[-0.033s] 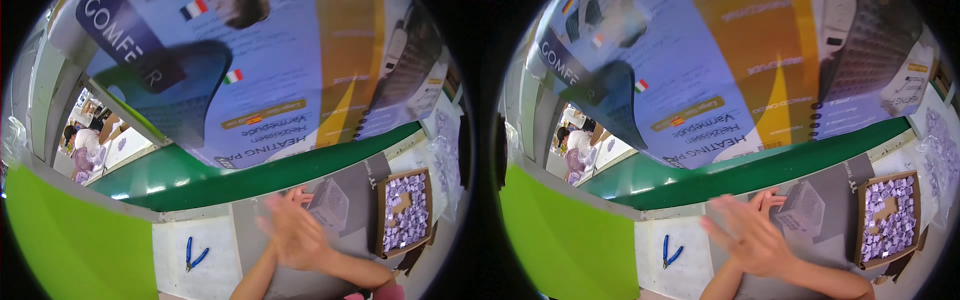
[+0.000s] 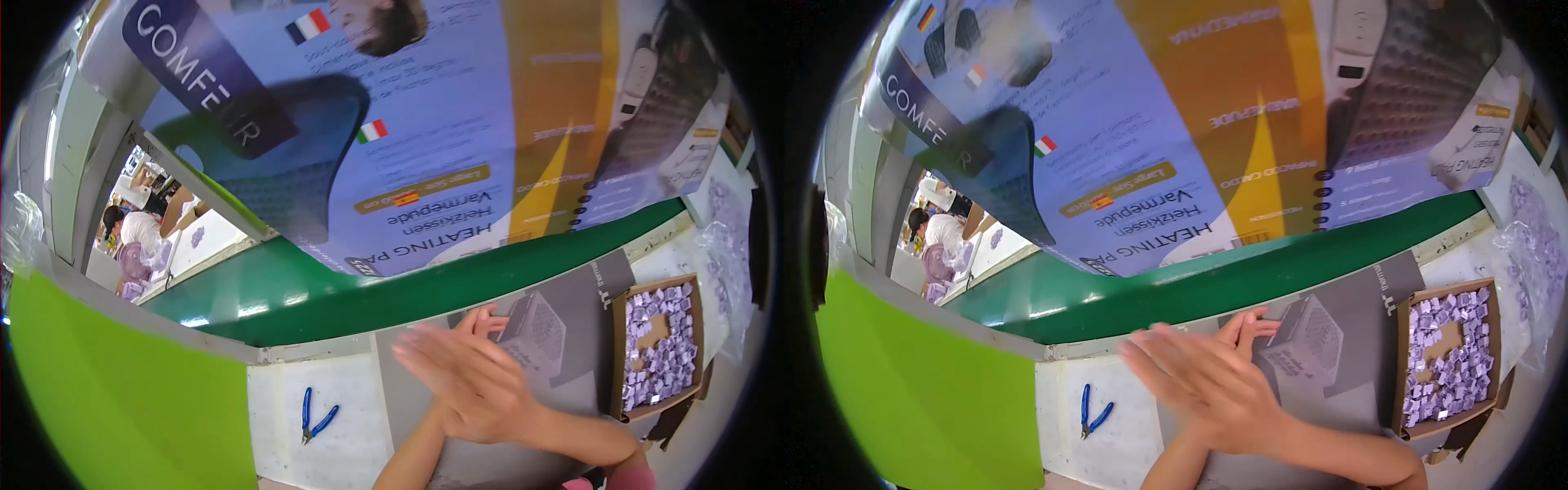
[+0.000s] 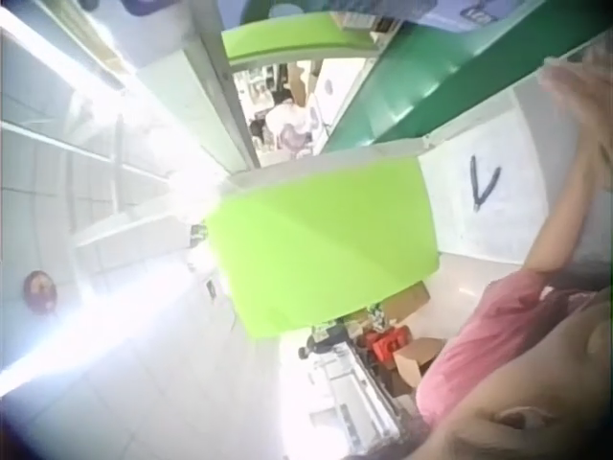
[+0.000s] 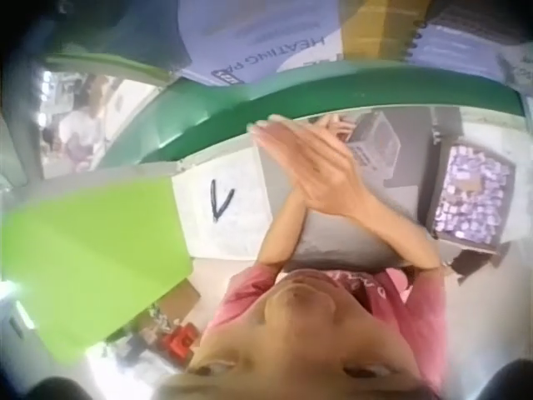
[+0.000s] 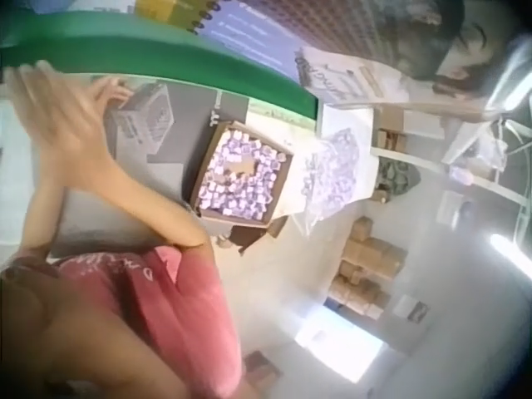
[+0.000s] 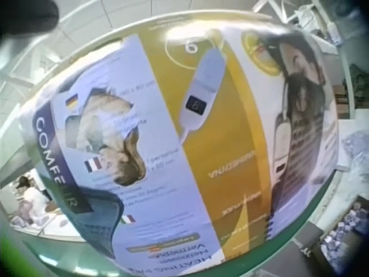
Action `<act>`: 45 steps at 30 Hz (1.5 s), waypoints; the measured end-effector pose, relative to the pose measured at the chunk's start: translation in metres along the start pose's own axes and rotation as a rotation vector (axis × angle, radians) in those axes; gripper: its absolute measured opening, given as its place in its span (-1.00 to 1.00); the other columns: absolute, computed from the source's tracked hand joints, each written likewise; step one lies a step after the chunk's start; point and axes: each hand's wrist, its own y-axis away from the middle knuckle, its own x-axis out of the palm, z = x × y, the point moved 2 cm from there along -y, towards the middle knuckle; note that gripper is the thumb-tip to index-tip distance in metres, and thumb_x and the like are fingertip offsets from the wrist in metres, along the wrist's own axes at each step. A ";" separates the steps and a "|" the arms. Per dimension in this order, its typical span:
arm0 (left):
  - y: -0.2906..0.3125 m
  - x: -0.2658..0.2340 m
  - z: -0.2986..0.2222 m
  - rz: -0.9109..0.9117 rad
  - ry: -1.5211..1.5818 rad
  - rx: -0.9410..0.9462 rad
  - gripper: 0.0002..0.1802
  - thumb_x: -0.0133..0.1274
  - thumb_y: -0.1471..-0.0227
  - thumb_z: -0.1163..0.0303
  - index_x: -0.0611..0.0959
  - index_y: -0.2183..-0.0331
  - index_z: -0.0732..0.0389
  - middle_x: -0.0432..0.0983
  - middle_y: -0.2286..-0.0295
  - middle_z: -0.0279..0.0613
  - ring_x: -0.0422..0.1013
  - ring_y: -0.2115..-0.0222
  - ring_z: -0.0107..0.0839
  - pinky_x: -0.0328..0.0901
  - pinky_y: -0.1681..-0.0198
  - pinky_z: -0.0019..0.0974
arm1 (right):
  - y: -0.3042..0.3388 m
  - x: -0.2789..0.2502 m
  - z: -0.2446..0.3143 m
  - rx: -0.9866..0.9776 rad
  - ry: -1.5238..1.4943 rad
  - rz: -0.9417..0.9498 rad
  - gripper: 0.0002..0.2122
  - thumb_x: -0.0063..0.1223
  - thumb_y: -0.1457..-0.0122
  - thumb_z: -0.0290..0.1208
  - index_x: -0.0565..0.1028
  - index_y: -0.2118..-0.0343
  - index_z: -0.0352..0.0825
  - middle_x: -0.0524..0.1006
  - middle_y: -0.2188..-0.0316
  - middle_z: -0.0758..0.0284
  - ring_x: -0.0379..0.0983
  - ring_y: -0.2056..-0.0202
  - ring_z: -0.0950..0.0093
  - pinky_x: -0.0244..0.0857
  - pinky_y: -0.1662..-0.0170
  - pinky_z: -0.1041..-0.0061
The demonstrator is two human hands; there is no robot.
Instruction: The person assembles small electronic components into purple plastic housings by hand at a factory workstation.
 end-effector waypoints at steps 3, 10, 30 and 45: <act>0.011 0.015 -0.051 0.046 -0.139 -0.058 -0.45 -0.18 -0.35 0.10 0.43 -0.06 0.43 0.56 0.14 0.04 0.50 0.14 -0.32 0.31 -0.05 -0.30 | -0.052 -0.021 0.004 0.114 -0.074 -0.035 -0.52 0.00 0.06 -0.72 0.53 -0.02 -0.32 0.62 0.22 0.17 0.61 0.29 0.34 0.47 0.21 0.45; -0.004 -0.035 0.054 -0.016 -0.259 0.098 -0.43 -0.06 -0.29 0.10 0.43 -0.08 0.42 0.57 0.15 -0.02 0.48 0.12 -0.33 0.34 0.01 -0.28 | -0.109 -0.018 -0.025 0.329 -0.385 -0.210 -0.55 -0.02 -0.17 -0.58 0.33 -0.16 -0.35 0.51 -0.04 0.08 0.55 0.04 0.15 0.46 0.08 0.39; -0.001 -0.001 -0.015 -0.056 -0.324 0.081 -0.58 -0.20 -0.37 0.23 0.59 0.09 0.39 0.67 0.32 -0.06 0.60 0.26 -0.41 0.39 0.19 -0.48 | -0.187 -0.049 -0.100 0.118 0.041 -0.402 -0.36 0.12 0.02 -0.51 0.19 -0.16 -0.55 0.54 0.35 -0.19 0.53 0.25 -0.08 0.43 0.09 0.13; -0.001 -0.002 -0.009 -0.057 -0.234 0.048 -0.60 -0.16 -0.35 0.23 0.61 0.10 0.37 0.68 0.33 -0.09 0.61 0.27 -0.44 0.38 0.24 -0.50 | -0.180 -0.097 -0.057 0.494 -0.177 -0.029 -0.25 -0.11 -0.17 -0.48 -0.19 -0.37 -0.49 0.52 0.35 -0.08 0.51 0.28 0.10 0.37 0.12 0.28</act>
